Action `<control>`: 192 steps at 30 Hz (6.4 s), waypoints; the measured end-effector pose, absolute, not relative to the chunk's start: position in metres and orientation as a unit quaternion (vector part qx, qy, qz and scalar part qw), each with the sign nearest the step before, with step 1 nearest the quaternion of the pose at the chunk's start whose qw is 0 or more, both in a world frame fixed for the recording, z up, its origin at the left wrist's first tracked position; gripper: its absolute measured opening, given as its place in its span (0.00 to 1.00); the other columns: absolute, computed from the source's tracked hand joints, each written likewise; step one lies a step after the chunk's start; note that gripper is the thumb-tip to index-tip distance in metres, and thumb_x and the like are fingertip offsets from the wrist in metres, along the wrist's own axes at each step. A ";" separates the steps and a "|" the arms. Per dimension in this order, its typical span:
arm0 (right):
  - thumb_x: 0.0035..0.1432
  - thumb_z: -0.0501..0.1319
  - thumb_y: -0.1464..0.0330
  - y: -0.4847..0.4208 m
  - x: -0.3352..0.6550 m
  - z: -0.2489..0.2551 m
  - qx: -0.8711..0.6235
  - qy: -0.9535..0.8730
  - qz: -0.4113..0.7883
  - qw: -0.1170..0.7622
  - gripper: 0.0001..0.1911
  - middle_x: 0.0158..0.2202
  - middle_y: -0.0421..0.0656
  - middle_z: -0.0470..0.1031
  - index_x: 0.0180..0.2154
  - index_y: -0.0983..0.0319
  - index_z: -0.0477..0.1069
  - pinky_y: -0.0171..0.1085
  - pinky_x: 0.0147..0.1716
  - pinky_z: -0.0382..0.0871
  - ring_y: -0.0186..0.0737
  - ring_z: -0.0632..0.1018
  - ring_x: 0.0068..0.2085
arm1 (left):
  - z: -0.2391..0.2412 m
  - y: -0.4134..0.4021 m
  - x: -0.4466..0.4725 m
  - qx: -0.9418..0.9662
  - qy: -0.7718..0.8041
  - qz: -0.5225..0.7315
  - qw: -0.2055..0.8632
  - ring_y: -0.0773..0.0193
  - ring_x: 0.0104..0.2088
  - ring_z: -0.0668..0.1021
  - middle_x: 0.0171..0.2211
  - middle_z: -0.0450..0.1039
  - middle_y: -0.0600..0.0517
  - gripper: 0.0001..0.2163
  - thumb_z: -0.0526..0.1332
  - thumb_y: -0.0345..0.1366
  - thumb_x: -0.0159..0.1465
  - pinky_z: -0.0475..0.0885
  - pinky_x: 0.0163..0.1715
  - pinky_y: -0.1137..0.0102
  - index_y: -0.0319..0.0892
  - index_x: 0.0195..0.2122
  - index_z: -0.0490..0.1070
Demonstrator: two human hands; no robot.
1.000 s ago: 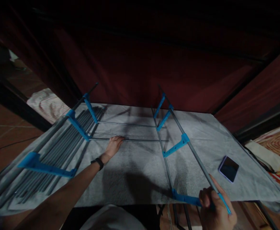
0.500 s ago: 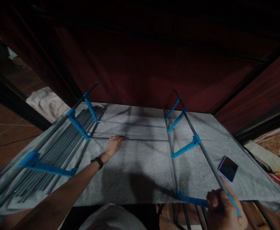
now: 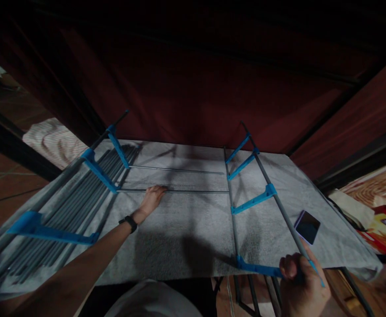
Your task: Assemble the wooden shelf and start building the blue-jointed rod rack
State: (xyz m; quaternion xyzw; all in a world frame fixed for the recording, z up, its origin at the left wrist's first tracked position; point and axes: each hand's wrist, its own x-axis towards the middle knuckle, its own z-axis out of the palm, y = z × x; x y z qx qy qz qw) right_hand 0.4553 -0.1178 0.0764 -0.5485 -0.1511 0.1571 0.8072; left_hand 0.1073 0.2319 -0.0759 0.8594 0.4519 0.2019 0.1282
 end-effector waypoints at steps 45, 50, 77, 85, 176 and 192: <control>0.52 0.65 0.67 -0.108 0.444 0.086 -0.529 -0.170 0.192 0.809 0.18 0.15 0.31 0.57 0.46 0.64 0.76 0.30 0.17 0.52 0.28 0.56 0.18 | -0.090 0.243 0.101 0.874 0.420 0.218 0.112 0.47 0.48 0.76 0.47 0.79 0.41 0.18 0.50 0.38 0.69 0.68 0.50 0.54 0.41 0.50 0.77; 0.53 0.65 0.66 -0.107 0.446 0.085 -0.542 -0.161 0.175 0.806 0.20 0.16 0.30 0.57 0.49 0.64 0.75 0.30 0.17 0.52 0.28 0.57 0.18 | -0.089 0.244 0.101 0.873 0.423 0.216 0.113 0.48 0.48 0.77 0.46 0.80 0.41 0.18 0.50 0.38 0.69 0.69 0.51 0.55 0.42 0.49 0.78; 0.54 0.67 0.61 -0.077 0.460 0.078 -0.560 -0.188 0.132 0.796 0.17 0.16 0.30 0.56 0.42 0.67 0.76 0.29 0.17 0.51 0.26 0.58 0.17 | -0.075 0.232 0.100 0.864 0.430 0.217 0.148 0.49 0.51 0.77 0.49 0.79 0.42 0.16 0.53 0.36 0.69 0.68 0.52 0.55 0.43 0.49 0.79; 0.55 0.67 0.59 -0.075 0.461 0.091 -0.572 -0.205 0.122 0.785 0.19 0.16 0.29 0.56 0.43 0.67 0.77 0.30 0.17 0.51 0.25 0.58 0.16 | -0.079 0.236 0.099 0.865 0.428 0.218 0.146 0.48 0.51 0.77 0.49 0.79 0.43 0.16 0.53 0.37 0.68 0.68 0.53 0.55 0.43 0.48 0.79; 0.57 0.64 0.62 -0.209 0.412 0.069 -0.589 -0.149 0.210 0.766 0.21 0.17 0.33 0.58 0.52 0.60 0.76 0.32 0.21 0.58 0.31 0.60 0.20 | -0.090 0.245 0.101 0.868 0.409 0.263 0.101 0.49 0.44 0.79 0.43 0.81 0.45 0.18 0.51 0.42 0.68 0.70 0.47 0.56 0.47 0.47 0.80; 0.50 0.71 0.60 -0.213 0.402 0.042 -0.661 -0.173 0.176 0.708 0.34 0.50 0.45 0.79 0.59 0.52 0.70 0.49 0.54 0.70 0.49 0.77 0.53 | -0.083 0.240 0.101 0.871 0.420 0.239 0.088 0.47 0.46 0.79 0.45 0.80 0.43 0.19 0.51 0.45 0.69 0.70 0.48 0.55 0.44 0.48 0.78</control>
